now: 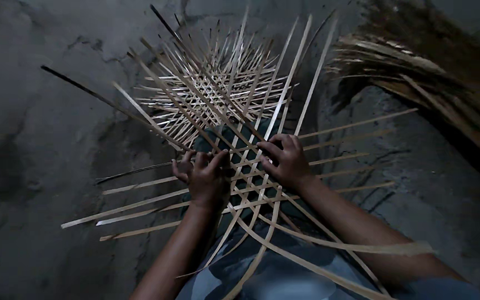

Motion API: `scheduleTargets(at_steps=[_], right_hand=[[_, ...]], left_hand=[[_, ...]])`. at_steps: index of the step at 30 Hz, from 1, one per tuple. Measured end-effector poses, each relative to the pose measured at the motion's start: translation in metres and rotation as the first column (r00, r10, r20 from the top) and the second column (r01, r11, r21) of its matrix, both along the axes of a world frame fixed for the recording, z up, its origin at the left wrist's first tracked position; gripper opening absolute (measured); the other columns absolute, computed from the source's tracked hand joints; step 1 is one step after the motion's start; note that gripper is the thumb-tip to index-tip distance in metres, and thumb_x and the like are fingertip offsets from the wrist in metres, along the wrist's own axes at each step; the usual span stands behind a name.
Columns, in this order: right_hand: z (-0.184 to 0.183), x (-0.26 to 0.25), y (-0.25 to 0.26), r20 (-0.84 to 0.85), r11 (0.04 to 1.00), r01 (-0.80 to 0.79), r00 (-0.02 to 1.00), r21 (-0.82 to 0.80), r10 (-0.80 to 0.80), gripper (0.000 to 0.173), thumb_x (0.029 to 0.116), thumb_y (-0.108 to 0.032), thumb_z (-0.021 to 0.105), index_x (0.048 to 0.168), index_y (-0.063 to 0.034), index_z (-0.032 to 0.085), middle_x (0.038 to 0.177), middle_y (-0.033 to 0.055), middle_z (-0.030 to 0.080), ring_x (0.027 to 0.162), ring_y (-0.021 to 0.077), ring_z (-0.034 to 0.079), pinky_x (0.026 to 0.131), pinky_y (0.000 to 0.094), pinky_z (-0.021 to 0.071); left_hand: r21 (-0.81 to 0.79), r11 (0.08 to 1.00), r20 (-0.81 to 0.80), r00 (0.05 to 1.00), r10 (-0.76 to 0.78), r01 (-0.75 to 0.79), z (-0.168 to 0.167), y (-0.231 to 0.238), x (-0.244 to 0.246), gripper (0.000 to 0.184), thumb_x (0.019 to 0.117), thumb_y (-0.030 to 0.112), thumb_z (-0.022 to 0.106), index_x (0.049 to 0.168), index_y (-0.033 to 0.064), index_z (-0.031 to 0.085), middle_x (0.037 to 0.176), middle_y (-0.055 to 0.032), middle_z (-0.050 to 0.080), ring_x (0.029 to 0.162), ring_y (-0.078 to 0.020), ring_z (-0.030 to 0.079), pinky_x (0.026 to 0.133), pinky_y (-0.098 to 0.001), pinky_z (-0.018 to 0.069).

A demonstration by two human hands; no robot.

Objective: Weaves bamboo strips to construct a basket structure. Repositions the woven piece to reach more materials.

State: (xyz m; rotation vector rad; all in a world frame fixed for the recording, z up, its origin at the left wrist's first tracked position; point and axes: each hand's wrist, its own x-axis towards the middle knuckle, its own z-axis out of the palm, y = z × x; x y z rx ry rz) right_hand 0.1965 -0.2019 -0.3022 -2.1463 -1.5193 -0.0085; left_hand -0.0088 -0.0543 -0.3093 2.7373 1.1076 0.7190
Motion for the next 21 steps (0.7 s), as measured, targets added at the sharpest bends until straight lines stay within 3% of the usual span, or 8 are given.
scheduleTargets(at_steps=[3,6,10,13,16,18,21], right_hand=[[0.005,0.000,0.001,-0.020,0.999,0.000,1.000,-0.032,-0.001,0.038,0.0952,-0.041,0.063,0.131,-0.0289,0.069,0.125,0.0100,0.062,0.122,0.0319,0.055,0.101,0.0493,0.0479],[0.005,0.002,0.002,-0.017,0.999,-0.014,1.000,-0.030,0.013,0.039,0.0947,-0.041,0.063,0.131,-0.0283,0.069,0.124,0.0107,0.062,0.121,0.0328,0.056,0.099,0.0513,0.0486],[0.002,0.004,0.002,-0.021,0.999,-0.036,0.999,0.030,0.037,0.035,0.0952,-0.040,0.064,0.127,-0.0259,0.071,0.120,0.0107,0.063,0.118,0.0325,0.057,0.099,0.0514,0.0484],[0.002,0.006,-0.001,-0.121,0.996,-0.002,0.993,0.088,0.013,0.034,0.1014,-0.034,0.058,0.131,-0.0231,0.070,0.121,0.0088,0.065,0.118,0.0292,0.058,0.101,0.0491,0.0492],[0.012,0.009,0.000,-0.277,0.991,0.098,0.958,0.096,-0.068,0.046,0.1001,-0.023,0.061,0.146,-0.0185,0.055,0.115,0.0072,0.069,0.110,0.0240,0.064,0.099,0.0457,0.0521],[0.013,0.008,0.003,-0.290,0.987,0.137,0.951,0.088,-0.106,0.052,0.0963,-0.016,0.066,0.146,-0.0159,0.053,0.111,0.0073,0.070,0.107,0.0233,0.066,0.098,0.0448,0.0532],[0.009,0.007,0.005,-0.245,0.987,0.141,0.962,0.071,-0.120,0.046,0.0976,-0.016,0.064,0.143,-0.0149,0.056,0.111,0.0078,0.070,0.107,0.0249,0.065,0.097,0.0446,0.0537]], left_hand=[[0.010,1.000,0.004,1.000,0.013,-0.013,-0.002,0.000,0.001,0.031,0.0938,0.030,0.063,0.117,0.0468,0.074,0.112,-0.0052,0.069,0.129,-0.0407,0.051,0.111,-0.0764,0.0174],[0.007,1.000,0.017,1.000,-0.006,0.006,-0.001,0.001,0.003,0.031,0.0935,0.029,0.063,0.117,0.0461,0.075,0.110,-0.0057,0.070,0.128,-0.0423,0.052,0.109,-0.0788,0.0166],[-0.060,0.998,-0.002,1.000,-0.024,0.024,0.005,0.002,0.002,0.027,0.0944,0.034,0.064,0.116,0.0461,0.074,0.121,-0.0028,0.068,0.137,-0.0424,0.045,0.109,-0.0823,0.0108],[-0.056,0.998,0.008,1.000,-0.004,0.004,0.003,0.001,0.000,0.030,0.0946,0.035,0.062,0.119,0.0490,0.072,0.130,-0.0036,0.066,0.143,-0.0449,0.038,0.110,-0.0838,0.0055],[0.027,1.000,0.080,0.997,-0.002,0.000,-0.003,-0.002,-0.001,0.033,0.0966,0.029,0.061,0.122,0.0470,0.072,0.124,-0.0033,0.071,0.140,-0.0444,0.044,0.111,-0.0822,0.0096],[0.052,0.999,0.080,0.997,-0.005,0.000,-0.003,-0.003,-0.001,0.031,0.0969,0.028,0.062,0.120,0.0456,0.073,0.120,-0.0027,0.072,0.138,-0.0432,0.046,0.111,-0.0814,0.0103],[0.048,0.999,0.044,0.999,0.002,-0.004,0.002,-0.002,0.003,0.030,0.0959,0.026,0.063,0.116,0.0447,0.075,0.115,-0.0046,0.072,0.136,-0.0438,0.048,0.110,-0.0817,0.0108]])
